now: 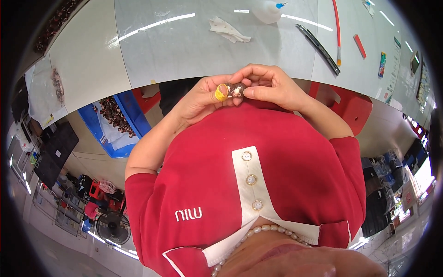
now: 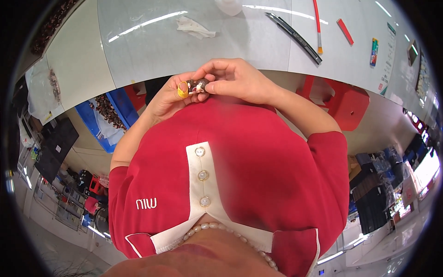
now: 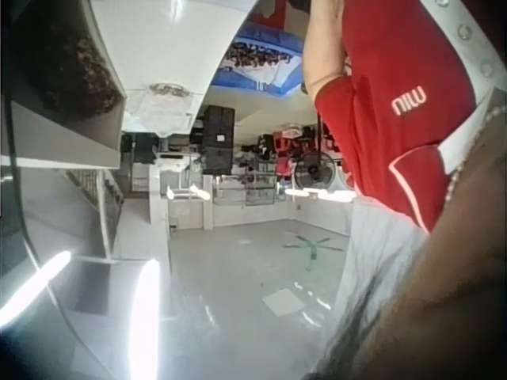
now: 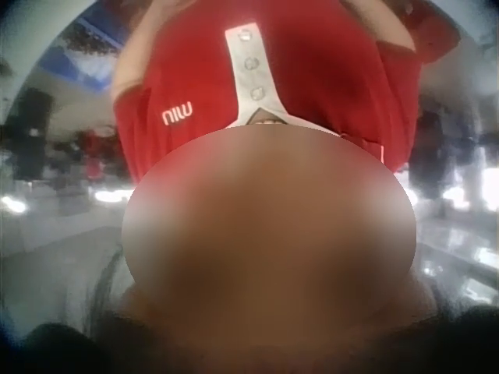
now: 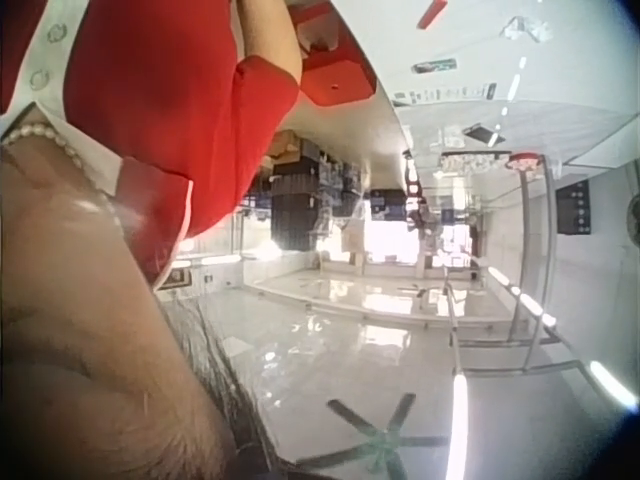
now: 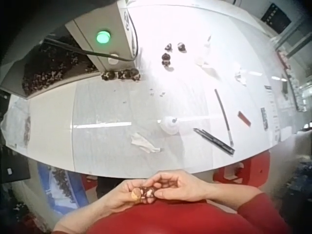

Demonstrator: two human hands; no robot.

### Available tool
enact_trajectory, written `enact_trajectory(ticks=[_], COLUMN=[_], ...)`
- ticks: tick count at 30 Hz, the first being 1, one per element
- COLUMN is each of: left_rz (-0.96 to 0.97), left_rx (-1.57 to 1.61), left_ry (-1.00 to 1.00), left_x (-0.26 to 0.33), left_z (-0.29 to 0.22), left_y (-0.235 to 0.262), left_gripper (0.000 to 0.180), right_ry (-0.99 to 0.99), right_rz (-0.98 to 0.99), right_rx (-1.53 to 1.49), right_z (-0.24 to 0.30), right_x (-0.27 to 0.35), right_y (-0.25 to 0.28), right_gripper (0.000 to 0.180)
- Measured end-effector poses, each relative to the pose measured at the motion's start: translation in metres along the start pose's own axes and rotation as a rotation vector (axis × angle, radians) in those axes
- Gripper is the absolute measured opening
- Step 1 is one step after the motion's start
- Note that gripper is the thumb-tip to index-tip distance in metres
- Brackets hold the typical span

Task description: The person assembles a plastic toy figure by joining its plastic components with glue from a bottle.

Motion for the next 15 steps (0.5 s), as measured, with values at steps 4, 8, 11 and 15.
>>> enact_trajectory(ticks=[4,8,11,15], left_rz=[-0.010,-0.005,0.003,0.041], left_rx=[-0.048,-0.092,-0.104,-0.151], left_ry=[0.002,0.053,0.068,0.070], left_x=[0.008,0.017,0.026,0.031], left_z=[-0.001,-0.004,-0.002,-0.006], left_y=[0.002,0.009,0.016,0.024], left_gripper=[0.047,0.045,0.044,0.044], right_ry=[0.013,0.030,0.033,0.052], right_rz=[0.016,-0.038,-0.090,-0.152], right_rx=[-0.009,0.016,0.052,0.057], right_z=[-0.001,-0.002,-0.007,-0.011], right_x=[-0.002,-0.009,-0.011,-0.017], right_y=[-0.011,-0.019,-0.027,-0.032], right_gripper=[0.022,0.019,0.018,0.020])
Point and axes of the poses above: each hand's wrist, its own x-axis away from the middle knuckle, its own y-axis out of the back of the hand, z = x × y, the point moved 9 cm from there along -x, towards the middle knuckle, and after that the axes turned 5 degrees about z, right-handed, at the moved point
